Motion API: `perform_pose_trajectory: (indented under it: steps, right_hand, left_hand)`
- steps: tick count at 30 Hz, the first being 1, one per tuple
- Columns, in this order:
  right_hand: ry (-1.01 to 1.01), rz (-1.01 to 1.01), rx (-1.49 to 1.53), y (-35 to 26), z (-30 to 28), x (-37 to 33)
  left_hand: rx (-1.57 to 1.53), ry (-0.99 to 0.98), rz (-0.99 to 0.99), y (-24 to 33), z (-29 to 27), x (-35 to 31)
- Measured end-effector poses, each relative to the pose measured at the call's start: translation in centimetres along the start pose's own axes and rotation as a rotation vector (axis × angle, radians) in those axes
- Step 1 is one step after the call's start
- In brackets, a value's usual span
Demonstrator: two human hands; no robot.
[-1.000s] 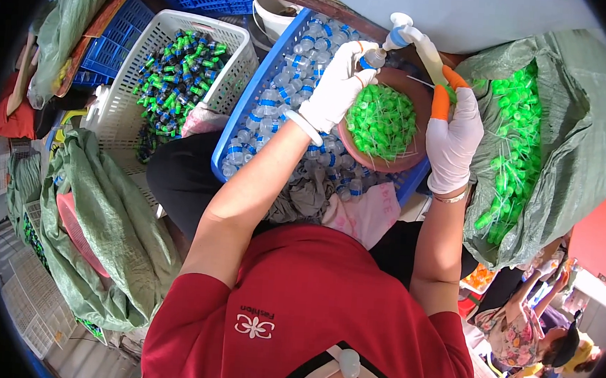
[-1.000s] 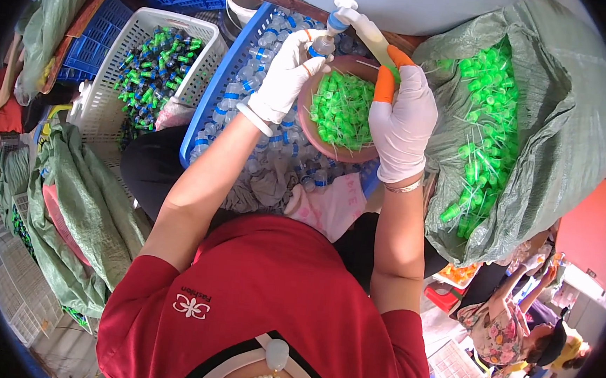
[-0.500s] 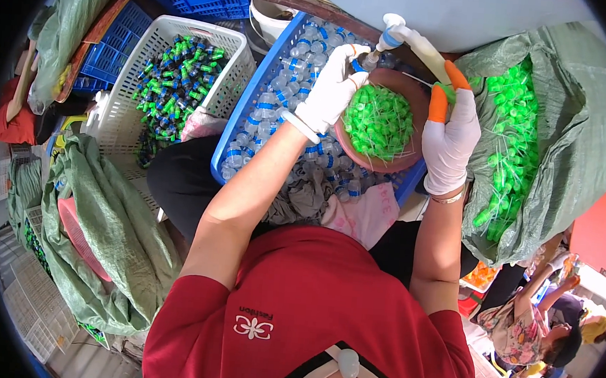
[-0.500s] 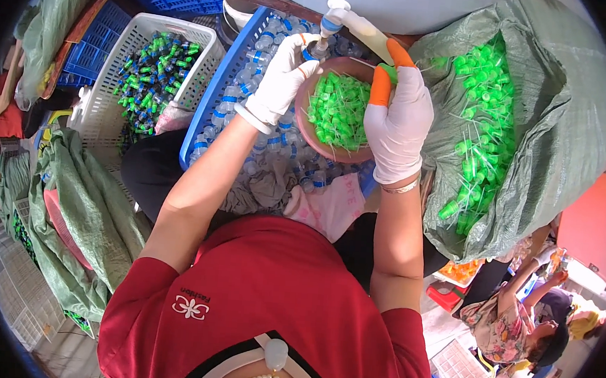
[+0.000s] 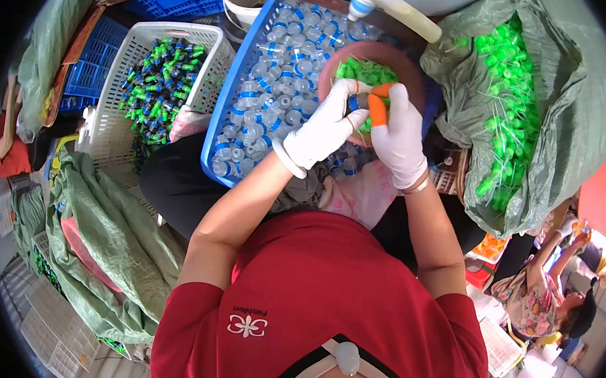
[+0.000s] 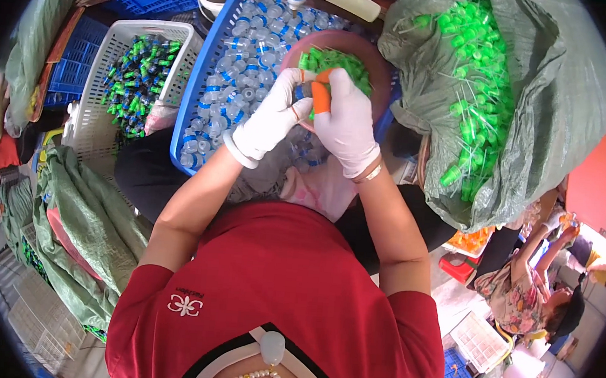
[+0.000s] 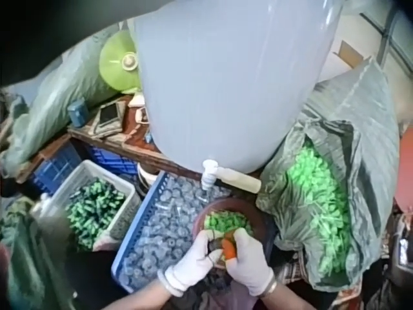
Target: Assembling small plastic items with green feathers by attaching orange caps.
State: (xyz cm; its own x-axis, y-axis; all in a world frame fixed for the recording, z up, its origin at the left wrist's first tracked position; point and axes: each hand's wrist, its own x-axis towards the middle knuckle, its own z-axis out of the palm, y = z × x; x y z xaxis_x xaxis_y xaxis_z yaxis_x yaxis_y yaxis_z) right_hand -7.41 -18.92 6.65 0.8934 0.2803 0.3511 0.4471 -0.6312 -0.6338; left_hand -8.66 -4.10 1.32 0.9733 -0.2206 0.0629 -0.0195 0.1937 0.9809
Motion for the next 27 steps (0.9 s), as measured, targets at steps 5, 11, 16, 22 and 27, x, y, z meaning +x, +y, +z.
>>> perform_pose_trajectory:
  steps: [5, 11, 16, 22, 27]
  right_hand:
    - [-0.011, 0.382, 0.396, 1.3, 1.6, -1.0]
    - [-0.238, 0.495, 0.552, 2.4, -0.2, -3.7]
    - [-0.380, 0.099, 0.020, 2.8, -1.0, -5.3]
    - [-0.332, 0.339, 0.307, 3.8, 1.7, -7.5]
    - [-0.335, 0.236, 0.275, 4.5, 3.0, -6.7]
  left_hand:
    - [0.606, 0.070, 0.459, -1.5, -0.1, -0.5]
    - [0.674, -0.090, 0.339, -1.7, -0.7, -2.6]
    - [0.309, -0.128, 0.062, -3.1, -0.7, -4.1]
    - [0.454, -0.150, 0.219, -3.5, -1.1, -5.8]
    - [0.894, -0.018, 0.349, -2.0, -6.6, -6.0]
